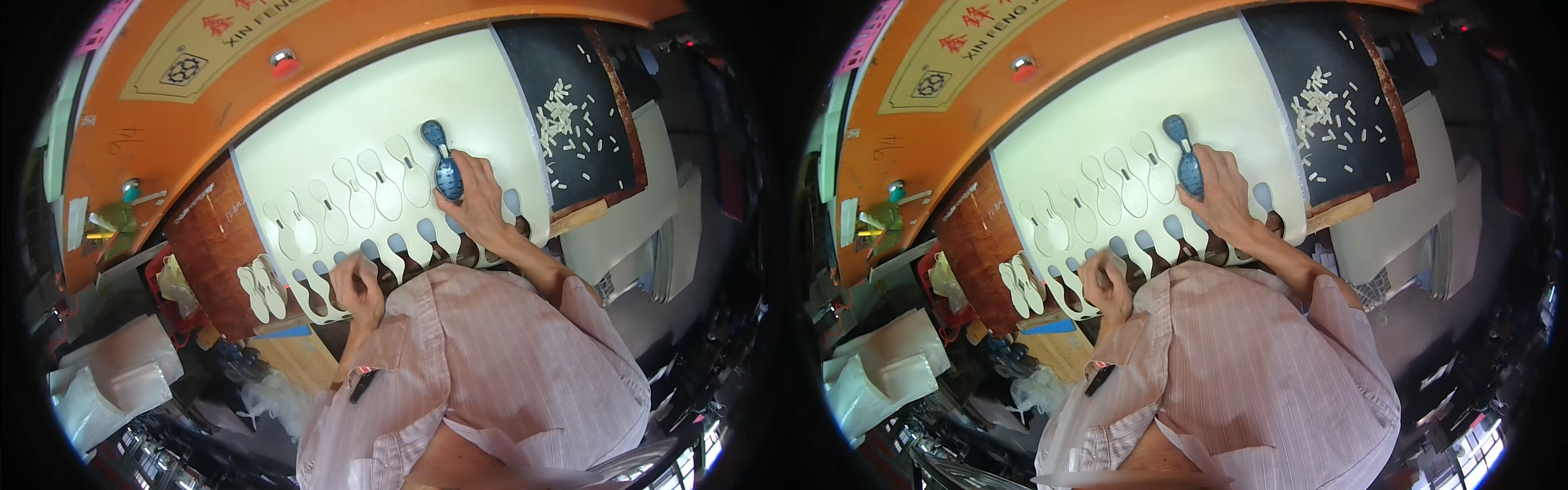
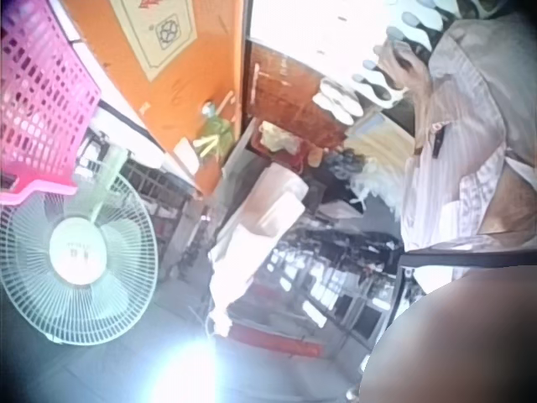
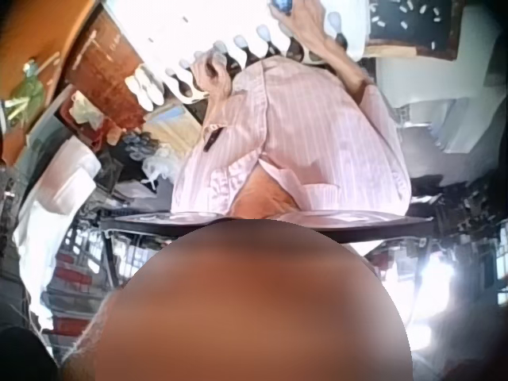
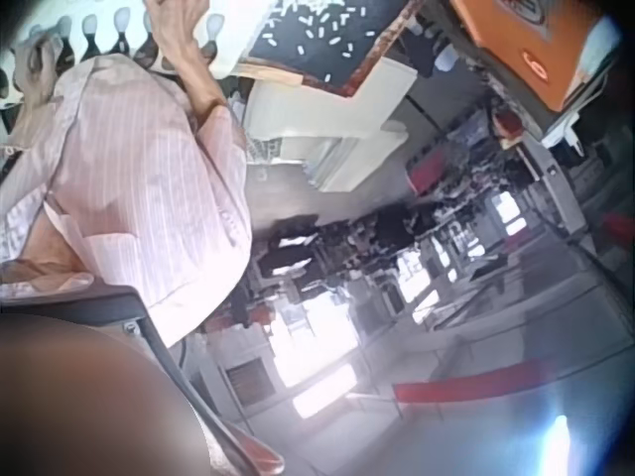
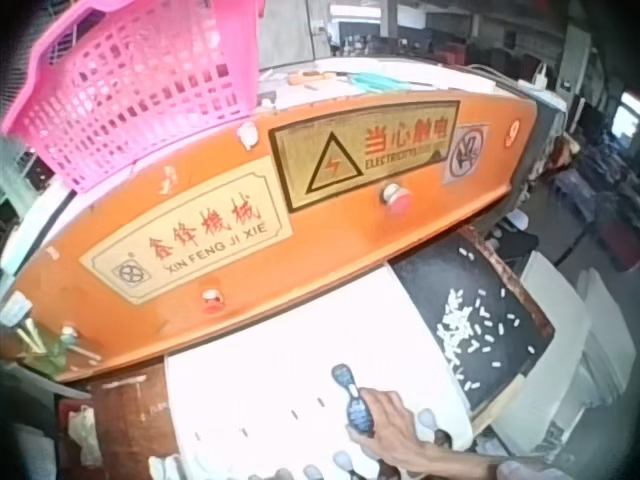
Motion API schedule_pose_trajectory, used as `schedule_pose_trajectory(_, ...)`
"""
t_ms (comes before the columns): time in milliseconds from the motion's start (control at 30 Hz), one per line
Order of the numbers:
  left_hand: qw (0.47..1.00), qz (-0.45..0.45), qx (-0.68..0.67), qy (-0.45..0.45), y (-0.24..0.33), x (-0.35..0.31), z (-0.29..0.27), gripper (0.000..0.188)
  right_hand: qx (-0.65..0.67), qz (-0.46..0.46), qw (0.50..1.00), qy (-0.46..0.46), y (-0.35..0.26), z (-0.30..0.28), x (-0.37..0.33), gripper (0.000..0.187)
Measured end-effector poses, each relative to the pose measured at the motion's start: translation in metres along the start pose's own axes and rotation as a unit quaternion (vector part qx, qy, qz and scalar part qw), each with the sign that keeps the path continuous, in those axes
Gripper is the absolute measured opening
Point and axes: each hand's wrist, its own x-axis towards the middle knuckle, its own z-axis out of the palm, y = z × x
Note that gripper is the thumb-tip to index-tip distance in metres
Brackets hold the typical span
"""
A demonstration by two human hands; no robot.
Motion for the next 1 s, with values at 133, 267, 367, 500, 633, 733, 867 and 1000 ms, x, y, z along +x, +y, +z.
schedule_pose_trajectory(133,0.998,-0.043,0.003,0.043,-0.013,-0.046,0.009,0.028,-0.009,-0.03,0.999,0.044,0.003,0.005,0.002,0.073)
schedule_pose_trajectory(267,0.992,-0.036,0.07,0.103,-0.025,-0.043,0.029,0.04,0.018,-0.013,0.999,0.044,0.003,0.0,0.001,0.071)
schedule_pose_trajectory(367,0.99,0.007,0.042,0.137,-0.027,-0.031,0.036,0.046,0.053,-0.004,0.996,0.077,0.004,-0.014,-0.002,0.065)
schedule_pose_trajectory(500,0.986,0.04,0.048,0.156,-0.027,-0.017,0.038,0.048,0.175,0.001,0.964,0.2,0.012,-0.052,-0.005,0.036)
schedule_pose_trajectory(633,0.982,0.068,0.059,0.167,-0.028,-0.008,0.043,0.047,0.196,-0.058,0.909,0.362,0.014,-0.106,-0.001,0.014)
schedule_pose_trajectory(733,0.985,0.058,0.057,0.154,-0.028,0.001,0.049,0.045,0.149,-0.115,0.895,0.404,0.007,-0.149,0.018,0.015)
schedule_pose_trajectory(867,0.99,0.063,0.05,0.113,-0.037,0.016,0.048,0.046,0.114,-0.119,0.918,0.361,0.011,-0.168,-0.015,0.014)
schedule_pose_trajectory(1000,0.983,0.116,0.04,0.134,-0.042,0.023,0.043,0.044,0.114,-0.053,0.933,0.336,0.039,-0.142,-0.103,0.016)
